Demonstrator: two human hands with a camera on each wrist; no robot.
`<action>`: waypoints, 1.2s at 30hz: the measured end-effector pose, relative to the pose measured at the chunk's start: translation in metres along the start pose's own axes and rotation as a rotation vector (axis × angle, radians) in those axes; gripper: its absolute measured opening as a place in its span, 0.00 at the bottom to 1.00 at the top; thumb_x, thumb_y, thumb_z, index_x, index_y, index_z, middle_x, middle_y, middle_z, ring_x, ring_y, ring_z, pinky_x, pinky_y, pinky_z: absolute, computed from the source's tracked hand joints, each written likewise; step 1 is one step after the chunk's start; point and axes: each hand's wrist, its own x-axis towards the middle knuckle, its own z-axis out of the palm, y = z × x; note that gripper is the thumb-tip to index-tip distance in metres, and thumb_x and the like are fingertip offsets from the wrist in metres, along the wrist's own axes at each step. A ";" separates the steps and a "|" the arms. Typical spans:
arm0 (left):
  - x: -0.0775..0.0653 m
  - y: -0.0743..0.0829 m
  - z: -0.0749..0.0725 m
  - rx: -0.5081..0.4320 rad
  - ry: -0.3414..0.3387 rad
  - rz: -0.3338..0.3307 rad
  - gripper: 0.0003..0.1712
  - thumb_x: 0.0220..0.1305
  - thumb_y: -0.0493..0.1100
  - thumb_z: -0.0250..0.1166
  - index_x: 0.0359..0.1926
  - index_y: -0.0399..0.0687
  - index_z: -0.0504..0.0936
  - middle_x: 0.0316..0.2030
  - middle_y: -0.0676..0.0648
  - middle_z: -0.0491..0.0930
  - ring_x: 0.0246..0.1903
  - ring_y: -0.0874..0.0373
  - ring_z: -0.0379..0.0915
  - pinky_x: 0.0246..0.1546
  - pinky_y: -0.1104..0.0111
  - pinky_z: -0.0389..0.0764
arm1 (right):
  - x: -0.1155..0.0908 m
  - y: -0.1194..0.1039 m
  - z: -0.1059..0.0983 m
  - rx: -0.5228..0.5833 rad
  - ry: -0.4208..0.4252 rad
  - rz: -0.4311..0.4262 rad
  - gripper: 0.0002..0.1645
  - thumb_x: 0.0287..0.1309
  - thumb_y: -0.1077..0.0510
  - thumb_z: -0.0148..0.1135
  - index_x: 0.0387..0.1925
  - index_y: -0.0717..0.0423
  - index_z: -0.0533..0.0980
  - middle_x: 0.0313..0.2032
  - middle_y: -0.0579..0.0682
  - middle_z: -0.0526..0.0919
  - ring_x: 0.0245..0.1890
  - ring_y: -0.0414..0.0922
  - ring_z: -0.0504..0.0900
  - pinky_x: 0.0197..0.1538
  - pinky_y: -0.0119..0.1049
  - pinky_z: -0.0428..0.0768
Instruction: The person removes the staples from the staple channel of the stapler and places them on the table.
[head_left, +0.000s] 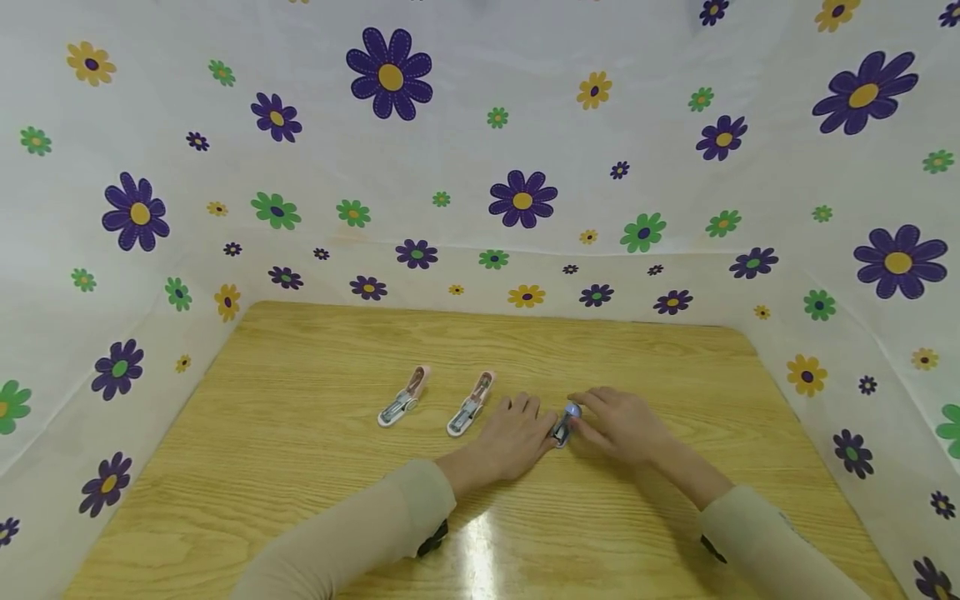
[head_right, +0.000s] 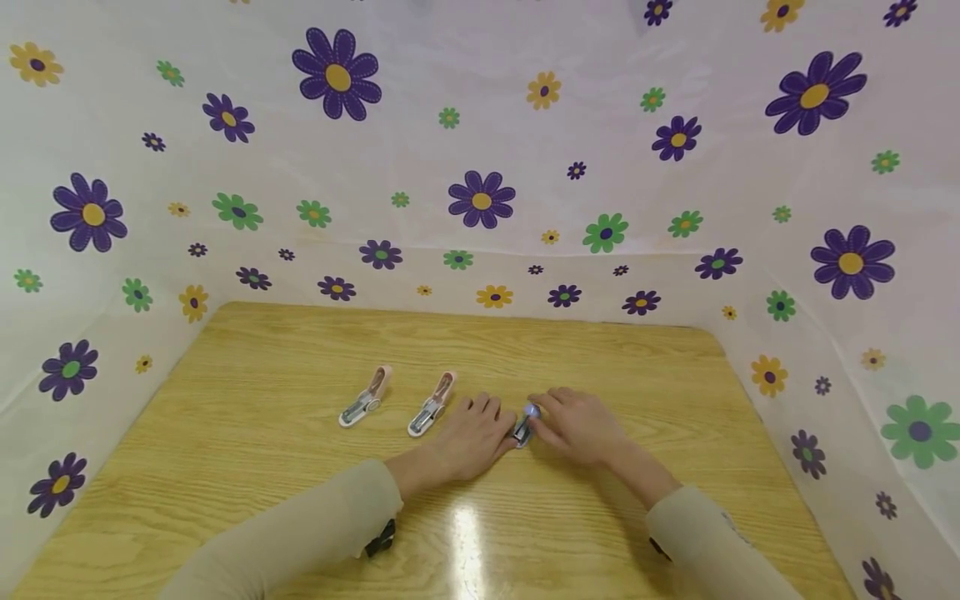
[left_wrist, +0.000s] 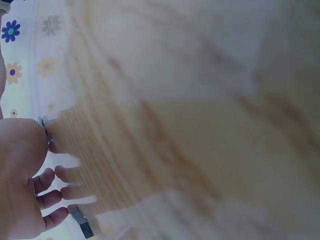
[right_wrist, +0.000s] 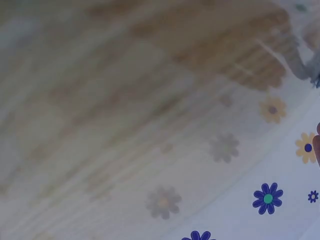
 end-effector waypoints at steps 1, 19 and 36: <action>0.000 0.000 0.000 -0.001 0.003 -0.002 0.20 0.83 0.65 0.43 0.54 0.61 0.72 0.50 0.53 0.78 0.53 0.57 0.73 0.50 0.65 0.76 | 0.001 0.002 -0.001 -0.004 0.024 -0.007 0.23 0.58 0.51 0.76 0.52 0.57 0.84 0.42 0.52 0.90 0.40 0.48 0.91 0.39 0.42 0.88; 0.000 0.001 -0.001 -0.037 0.001 -0.007 0.20 0.83 0.65 0.44 0.54 0.62 0.73 0.47 0.53 0.77 0.51 0.57 0.73 0.48 0.64 0.75 | 0.001 0.024 -0.005 -0.106 0.048 -0.046 0.33 0.46 0.48 0.85 0.52 0.59 0.84 0.41 0.52 0.89 0.40 0.49 0.89 0.40 0.42 0.88; -0.001 -0.013 0.003 -0.027 0.019 -0.035 0.18 0.83 0.64 0.46 0.53 0.60 0.72 0.45 0.52 0.76 0.47 0.57 0.71 0.44 0.64 0.74 | 0.015 0.024 0.007 -0.049 -0.169 0.160 0.37 0.58 0.35 0.75 0.59 0.55 0.80 0.48 0.51 0.89 0.47 0.49 0.88 0.47 0.44 0.88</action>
